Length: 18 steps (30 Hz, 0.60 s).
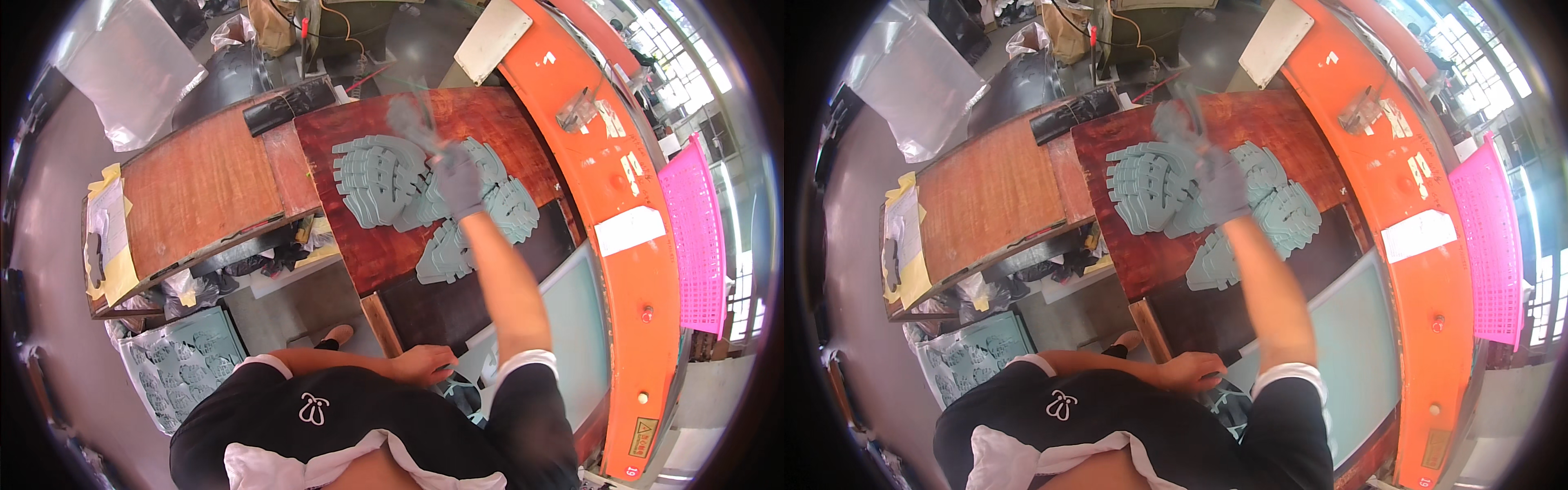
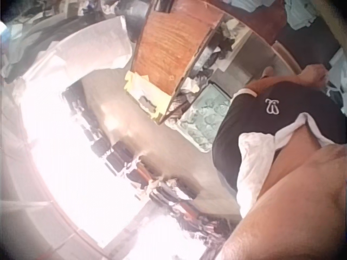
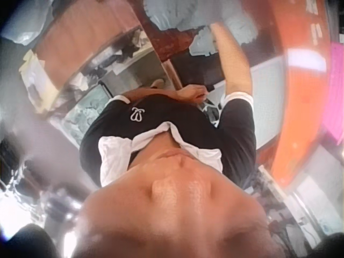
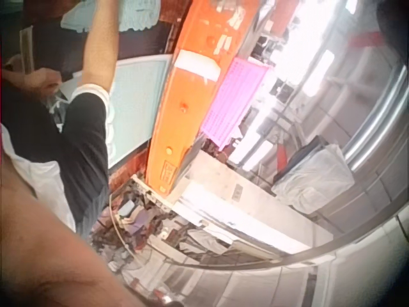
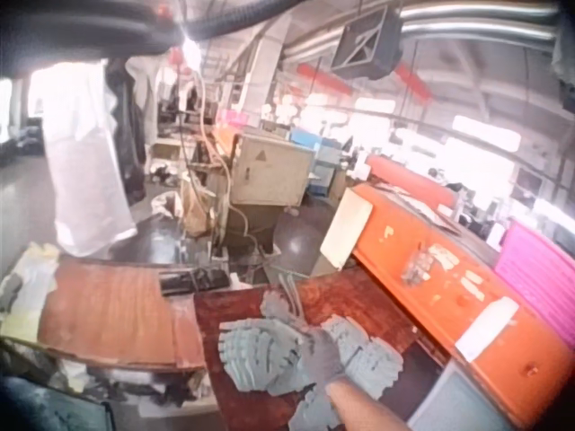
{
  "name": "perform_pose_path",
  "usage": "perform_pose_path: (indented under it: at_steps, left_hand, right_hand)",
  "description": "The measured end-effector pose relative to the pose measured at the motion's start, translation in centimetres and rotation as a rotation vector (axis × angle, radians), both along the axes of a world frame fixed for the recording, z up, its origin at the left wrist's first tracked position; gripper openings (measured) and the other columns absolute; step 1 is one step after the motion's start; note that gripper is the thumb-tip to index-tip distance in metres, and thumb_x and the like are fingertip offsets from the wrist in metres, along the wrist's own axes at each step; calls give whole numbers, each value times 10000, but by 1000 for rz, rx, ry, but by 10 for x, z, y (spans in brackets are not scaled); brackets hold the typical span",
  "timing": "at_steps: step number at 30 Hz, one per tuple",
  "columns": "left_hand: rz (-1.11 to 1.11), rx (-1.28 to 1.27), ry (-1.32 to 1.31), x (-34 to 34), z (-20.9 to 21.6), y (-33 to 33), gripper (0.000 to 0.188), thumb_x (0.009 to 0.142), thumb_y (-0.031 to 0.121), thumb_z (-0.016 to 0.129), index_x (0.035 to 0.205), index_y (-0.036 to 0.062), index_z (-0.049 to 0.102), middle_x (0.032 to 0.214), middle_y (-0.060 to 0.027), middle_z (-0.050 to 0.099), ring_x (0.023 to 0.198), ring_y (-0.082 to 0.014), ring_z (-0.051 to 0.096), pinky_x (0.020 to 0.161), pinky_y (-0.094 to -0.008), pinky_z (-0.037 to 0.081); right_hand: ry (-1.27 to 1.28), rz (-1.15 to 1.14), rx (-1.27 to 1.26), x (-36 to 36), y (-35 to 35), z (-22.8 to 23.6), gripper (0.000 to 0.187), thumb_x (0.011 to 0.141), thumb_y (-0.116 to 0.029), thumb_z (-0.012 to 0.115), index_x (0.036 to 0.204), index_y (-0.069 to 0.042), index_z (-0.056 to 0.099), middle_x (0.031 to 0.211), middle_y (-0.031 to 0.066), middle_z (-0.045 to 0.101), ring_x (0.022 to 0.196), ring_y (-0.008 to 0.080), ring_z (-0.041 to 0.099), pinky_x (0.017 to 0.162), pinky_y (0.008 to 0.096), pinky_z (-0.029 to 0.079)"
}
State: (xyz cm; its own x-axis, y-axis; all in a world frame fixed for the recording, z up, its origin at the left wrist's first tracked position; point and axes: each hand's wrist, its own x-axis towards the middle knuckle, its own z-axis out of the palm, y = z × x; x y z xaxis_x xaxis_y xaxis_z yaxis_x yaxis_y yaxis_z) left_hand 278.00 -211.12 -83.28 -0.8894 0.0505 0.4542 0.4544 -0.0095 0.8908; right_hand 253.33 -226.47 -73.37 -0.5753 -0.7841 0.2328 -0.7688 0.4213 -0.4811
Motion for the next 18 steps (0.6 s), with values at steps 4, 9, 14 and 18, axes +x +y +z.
perform_pose_path:
  at_steps: [4,9,14,18]
  left_hand:
    - [-31,51,-9,-2,4,-4,139,814,101,588,934,38,557,886,-124,561,817,-324,586,694,-394,494]
    - [-6,52,-91,-3,5,-3,167,793,108,594,941,39,560,897,-136,562,846,-333,589,705,-394,501]
    - [27,-36,-307,-9,-3,7,328,782,181,675,1068,77,555,989,-108,593,649,-225,593,607,-328,497]
    - [-57,-82,-470,-21,-4,5,399,779,188,683,1117,37,536,822,-79,646,679,-133,592,640,-288,488]
  right_hand:
    - [295,456,64,30,13,-76,285,736,-61,567,1021,-77,568,1062,136,574,992,318,549,870,392,448]
    - [313,249,122,56,101,-42,407,704,-25,564,1109,-57,547,1184,152,530,1084,355,495,925,422,411]
    - [251,-370,11,84,295,6,416,741,-117,602,1143,-36,531,1175,156,534,1062,341,499,920,394,413]
    - [274,-1149,-16,170,490,21,399,811,-222,620,1152,-40,520,1104,165,560,1000,329,549,849,393,455]
